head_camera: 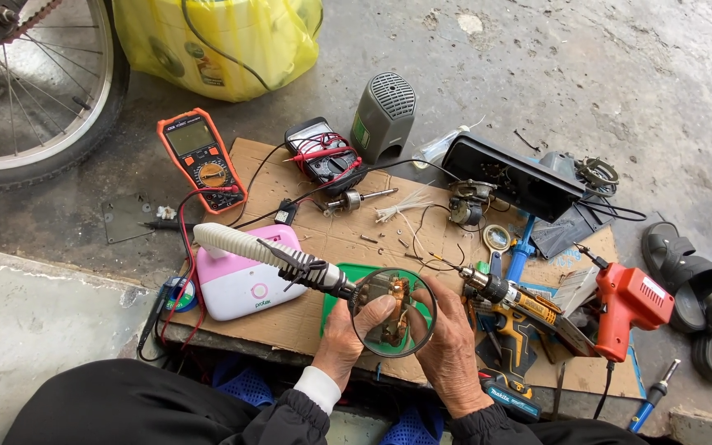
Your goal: Repairing the internal windings of an electric motor by inspecting and soldering wires using a magnifying glass.
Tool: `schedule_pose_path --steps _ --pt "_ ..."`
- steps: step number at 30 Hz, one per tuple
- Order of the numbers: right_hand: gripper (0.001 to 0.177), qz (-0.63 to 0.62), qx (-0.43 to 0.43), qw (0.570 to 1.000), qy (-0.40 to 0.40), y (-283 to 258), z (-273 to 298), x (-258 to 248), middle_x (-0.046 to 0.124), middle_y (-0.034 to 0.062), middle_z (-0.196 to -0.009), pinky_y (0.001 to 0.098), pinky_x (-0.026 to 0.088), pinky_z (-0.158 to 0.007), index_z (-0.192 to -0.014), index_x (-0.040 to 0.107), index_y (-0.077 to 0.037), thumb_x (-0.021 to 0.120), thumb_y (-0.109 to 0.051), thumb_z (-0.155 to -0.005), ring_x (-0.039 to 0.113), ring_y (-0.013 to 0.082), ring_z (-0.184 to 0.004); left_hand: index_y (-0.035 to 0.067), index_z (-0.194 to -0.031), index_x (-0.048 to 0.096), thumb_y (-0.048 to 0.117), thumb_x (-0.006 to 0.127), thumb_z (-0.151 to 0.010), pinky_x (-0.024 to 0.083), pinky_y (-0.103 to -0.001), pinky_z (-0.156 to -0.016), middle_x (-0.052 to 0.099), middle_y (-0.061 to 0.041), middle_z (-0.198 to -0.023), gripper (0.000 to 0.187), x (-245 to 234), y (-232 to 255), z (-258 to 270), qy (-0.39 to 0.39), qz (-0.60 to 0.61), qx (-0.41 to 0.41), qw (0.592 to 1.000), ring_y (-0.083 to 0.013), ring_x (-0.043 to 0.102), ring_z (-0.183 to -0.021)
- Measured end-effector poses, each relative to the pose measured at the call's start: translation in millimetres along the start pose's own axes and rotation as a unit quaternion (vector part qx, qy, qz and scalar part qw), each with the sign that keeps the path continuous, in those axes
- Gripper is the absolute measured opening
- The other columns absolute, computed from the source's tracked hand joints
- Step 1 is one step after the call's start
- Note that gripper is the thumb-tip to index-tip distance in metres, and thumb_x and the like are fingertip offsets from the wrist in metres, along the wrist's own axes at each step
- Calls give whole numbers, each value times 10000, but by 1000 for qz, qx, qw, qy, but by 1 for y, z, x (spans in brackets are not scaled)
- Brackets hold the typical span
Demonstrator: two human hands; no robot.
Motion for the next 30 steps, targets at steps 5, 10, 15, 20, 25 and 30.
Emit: schedule_pose_path --steps 5,10,15,20,25,30 --pt "218 -6 10 1000 0 -3 -2 -1 661 200 -1484 513 576 -1072 -1298 685 -88 676 -131 -1084 673 418 -1341 26 -1315 794 265 812 -851 672 -408 -962 851 -129 -1198 522 0 2 2 7 -19 -1 1000 -268 794 -1088" --pt "174 17 21 999 -17 -8 -7 -1 663 179 -1474 523 569 -1070 -1251 698 -91 652 -165 -1101 673 405 -1333 22 -1312 791 262 819 -842 674 -413 -951 848 -133 -1196 528 -1 0 0 9 -18 -6 1000 -272 792 -1081" --pt "173 29 15 999 -17 -9 -7 1 659 197 -1466 541 560 -1070 -1256 682 -85 613 -175 -1125 662 432 -1326 27 -1298 783 269 823 -836 671 -410 -936 843 -130 -1186 524 -2 -3 0 9 -22 -9 1000 -267 787 -1068" --pt "177 12 26 1000 -5 -2 -4 3 671 194 -1456 528 584 -1076 -1239 685 -38 622 -149 -1116 676 412 -1328 30 -1289 776 274 826 -831 670 -408 -925 840 -127 -1178 521 -5 -5 0 12 -21 -10 1000 -264 783 -1059" --pt "177 2 29 1000 -3 -4 -5 1 673 189 -1448 518 579 -1093 -1251 676 -30 623 -124 -1110 678 396 -1333 33 -1279 769 279 829 -826 668 -406 -913 836 -124 -1171 518 -6 -6 -2 15 -20 -12 1000 -260 780 -1049" --pt "188 -1 26 1000 -4 -6 -6 0 658 200 -1467 548 560 -1104 -1228 668 -19 586 -159 -1133 652 422 -1335 37 -1266 761 285 832 -820 665 -404 -898 831 -121 -1161 515 -7 -6 -4 20 -17 -12 1000 -256 775 -1037"
Point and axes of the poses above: each hand's wrist, its own z-axis away from the middle knuckle, its own x-axis out of the palm, y = z × x, the point moved 6 cm from there along -z, towards the middle knuckle
